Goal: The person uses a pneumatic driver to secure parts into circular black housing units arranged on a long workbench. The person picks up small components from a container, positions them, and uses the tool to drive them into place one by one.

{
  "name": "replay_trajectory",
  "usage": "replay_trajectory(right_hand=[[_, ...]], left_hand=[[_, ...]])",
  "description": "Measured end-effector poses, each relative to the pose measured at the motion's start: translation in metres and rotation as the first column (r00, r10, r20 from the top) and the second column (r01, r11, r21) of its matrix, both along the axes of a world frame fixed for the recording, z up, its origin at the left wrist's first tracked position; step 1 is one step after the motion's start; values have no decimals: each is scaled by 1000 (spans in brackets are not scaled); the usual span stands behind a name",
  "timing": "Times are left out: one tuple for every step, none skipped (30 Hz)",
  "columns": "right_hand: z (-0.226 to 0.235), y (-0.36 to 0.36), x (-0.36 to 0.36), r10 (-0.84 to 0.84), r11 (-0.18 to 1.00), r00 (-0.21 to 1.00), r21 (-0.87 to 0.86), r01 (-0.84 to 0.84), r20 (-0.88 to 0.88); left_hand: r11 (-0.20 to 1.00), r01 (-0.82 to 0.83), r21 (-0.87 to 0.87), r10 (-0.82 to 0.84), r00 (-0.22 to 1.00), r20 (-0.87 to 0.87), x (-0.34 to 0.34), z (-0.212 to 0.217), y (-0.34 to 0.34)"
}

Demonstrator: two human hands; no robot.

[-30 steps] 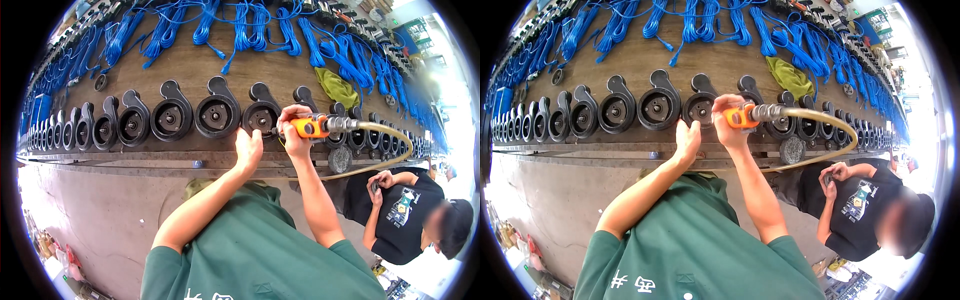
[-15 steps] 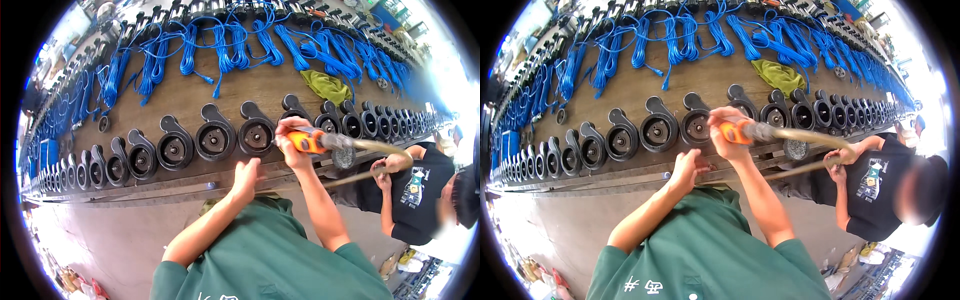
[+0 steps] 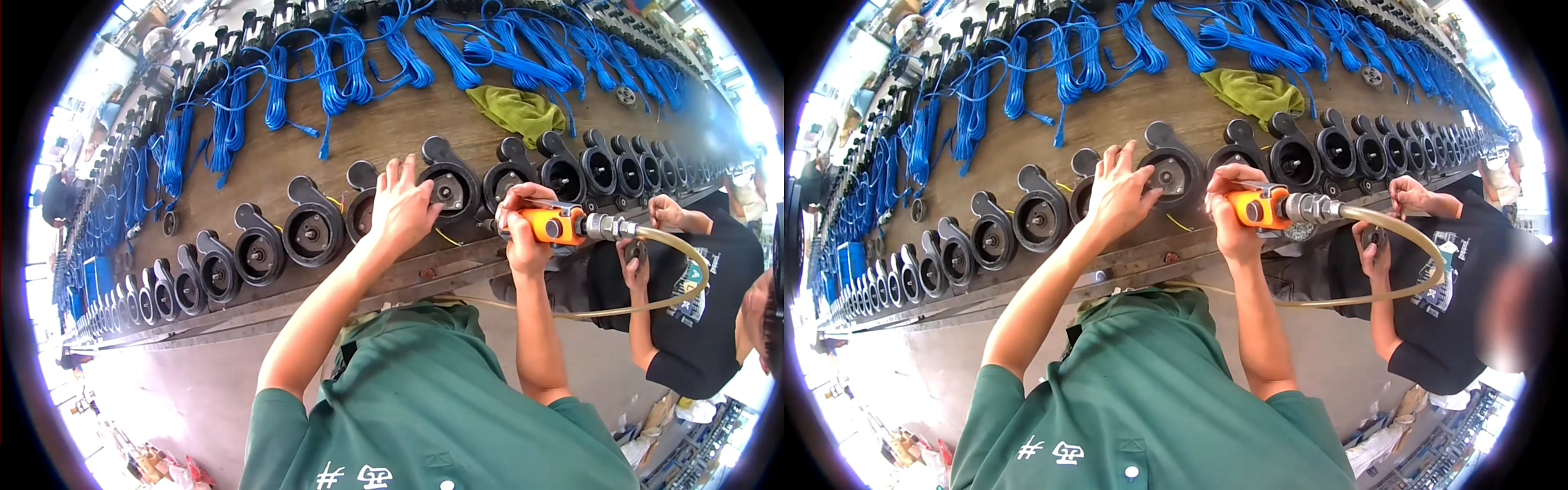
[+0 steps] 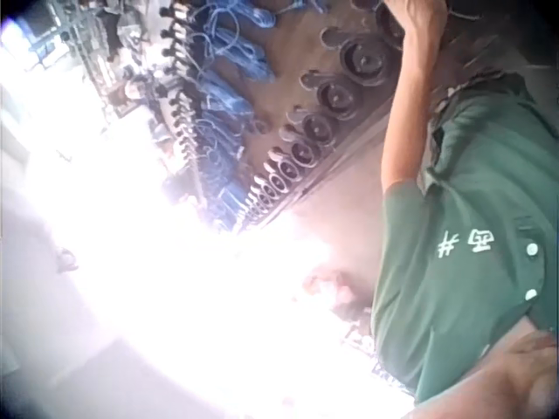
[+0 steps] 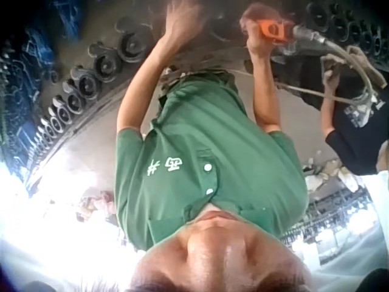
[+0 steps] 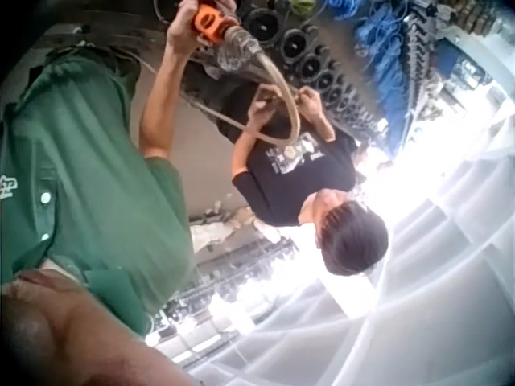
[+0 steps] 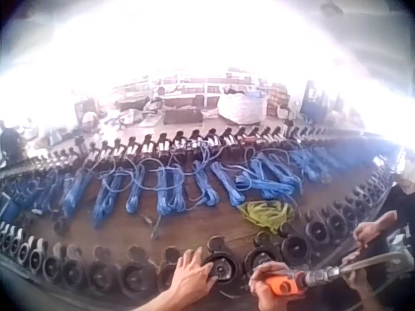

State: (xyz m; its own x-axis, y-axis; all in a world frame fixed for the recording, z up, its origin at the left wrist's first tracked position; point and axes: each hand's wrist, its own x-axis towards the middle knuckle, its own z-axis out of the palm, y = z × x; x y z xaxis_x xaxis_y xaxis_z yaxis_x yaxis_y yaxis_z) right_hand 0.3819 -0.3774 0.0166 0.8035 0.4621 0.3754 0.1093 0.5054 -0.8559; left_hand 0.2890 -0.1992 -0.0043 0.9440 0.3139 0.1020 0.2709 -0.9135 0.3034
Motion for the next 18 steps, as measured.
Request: replay_trajectory(right_hand=[[-1,0,4,3,1000,1000,-4,-3,-7],[-2,0,10,-7,1000,1000,-13,7,8],[-1,0,13,10,1000,1000,6,-10,-25],[1,1,16,29,999,998,26,-27,-58],[0,2,21,36,999,997,28,-34,-62],[-1,2,25,45,999,997,31,-43,-66],[-2,3,29,54,998,996,33,-51,-70],[-3,5,34,67,997,995,37,-64,-77],[-3,8,37,80,996,993,40,-76,-84],[-4,11,41,93,995,991,44,-89,-92],[-5,14,44,106,994,990,50,-101,-98],[-6,17,46,115,993,988,51,-110,-108],[-6,20,49,123,992,986,49,-119,-112],[-5,23,51,130,991,985,45,-126,-117],[-5,26,53,133,991,984,24,-131,-118],[-5,29,55,134,991,984,3,-135,-120],[-5,30,57,135,990,983,-21,-138,-125],[-6,33,59,156,987,979,-19,-160,-128]], left_hand=[[999,-1,-33,1,1000,-8,4,-6,1],[1000,-8,-17,8,1000,30,6,-9,0],[1000,-17,0,17,997,69,9,-12,0],[999,-28,17,26,994,107,10,-13,0],[999,-52,4,51,990,130,10,-8,-2],[997,-76,-11,77,991,113,8,-7,-5],[995,-101,-25,103,990,96,6,-7,-8],[991,-131,-39,134,987,86,6,-6,-10],[992,-127,-29,129,987,95,6,-7,-12],[991,-129,-21,131,987,94,8,-6,-13],[991,-135,-17,136,986,94,10,-4,-15],[990,-141,-13,142,985,93,12,-2,-15],[989,-147,-20,148,985,91,14,0,-15],[990,-138,-9,139,987,81,15,3,-16],[992,-130,1,129,989,70,17,8,-17],[993,-120,12,119,991,59,19,10,-18],[990,-144,-10,144,989,25,20,6,-20],[988,-156,9,156,988,-2,21,4,-22]])
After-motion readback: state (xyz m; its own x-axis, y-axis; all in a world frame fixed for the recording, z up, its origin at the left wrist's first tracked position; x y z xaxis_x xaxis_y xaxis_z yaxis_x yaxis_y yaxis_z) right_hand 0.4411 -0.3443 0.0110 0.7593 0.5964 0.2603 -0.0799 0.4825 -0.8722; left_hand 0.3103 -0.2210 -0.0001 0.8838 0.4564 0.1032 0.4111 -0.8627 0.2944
